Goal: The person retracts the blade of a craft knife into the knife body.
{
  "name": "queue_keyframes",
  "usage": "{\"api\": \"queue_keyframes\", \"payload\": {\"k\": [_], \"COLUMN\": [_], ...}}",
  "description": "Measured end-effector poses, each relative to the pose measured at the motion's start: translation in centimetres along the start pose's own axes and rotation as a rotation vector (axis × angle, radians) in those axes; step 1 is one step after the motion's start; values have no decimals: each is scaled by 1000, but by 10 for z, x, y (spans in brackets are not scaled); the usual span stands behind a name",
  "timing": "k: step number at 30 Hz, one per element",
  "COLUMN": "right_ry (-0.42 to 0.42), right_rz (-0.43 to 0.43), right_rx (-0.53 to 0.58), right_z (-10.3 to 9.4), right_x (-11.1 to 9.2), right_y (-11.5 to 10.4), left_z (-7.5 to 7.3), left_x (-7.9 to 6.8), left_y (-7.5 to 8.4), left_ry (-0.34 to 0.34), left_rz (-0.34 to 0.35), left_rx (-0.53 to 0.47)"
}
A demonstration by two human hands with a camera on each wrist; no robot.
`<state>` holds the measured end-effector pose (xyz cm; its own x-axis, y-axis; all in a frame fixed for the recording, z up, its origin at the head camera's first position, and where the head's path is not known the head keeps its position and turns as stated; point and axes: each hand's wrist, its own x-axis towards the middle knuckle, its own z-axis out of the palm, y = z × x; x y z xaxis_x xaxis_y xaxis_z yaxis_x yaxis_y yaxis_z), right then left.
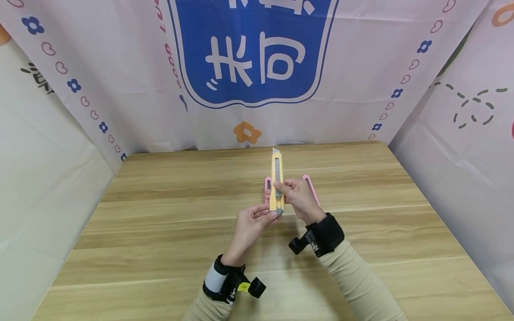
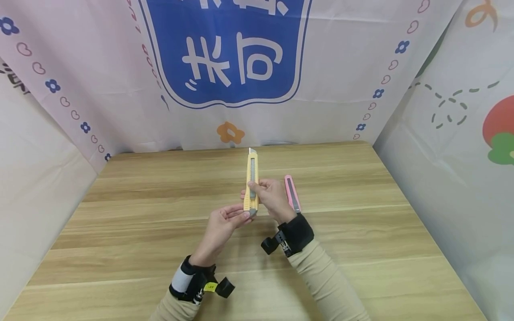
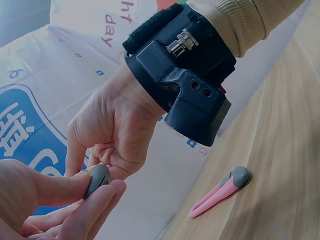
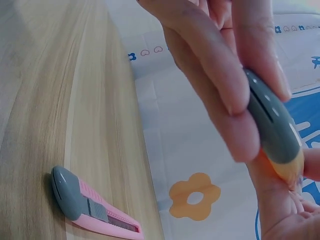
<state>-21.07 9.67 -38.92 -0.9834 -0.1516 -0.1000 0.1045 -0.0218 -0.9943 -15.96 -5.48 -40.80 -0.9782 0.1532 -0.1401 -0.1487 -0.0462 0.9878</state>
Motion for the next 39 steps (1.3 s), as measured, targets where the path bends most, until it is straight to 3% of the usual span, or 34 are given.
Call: {"api": "queue_keyframes", "payload": {"k": [17, 25, 39], "right_ry": [-21, -23, 2], "right_rz": [25, 21, 96], "right_rx": [15, 35, 73], "right_z": [-2, -6, 0], "right_x": [-3, -2, -3], "right_y": [-2, -2, -6], "left_z": [0, -1, 0], "left_x": [1, 1, 1], "left_y": [0, -2, 0], "left_ry": [-16, -56, -11], "left_rz": [-19, -39, -8], "left_rx": [3, 3, -58]}}
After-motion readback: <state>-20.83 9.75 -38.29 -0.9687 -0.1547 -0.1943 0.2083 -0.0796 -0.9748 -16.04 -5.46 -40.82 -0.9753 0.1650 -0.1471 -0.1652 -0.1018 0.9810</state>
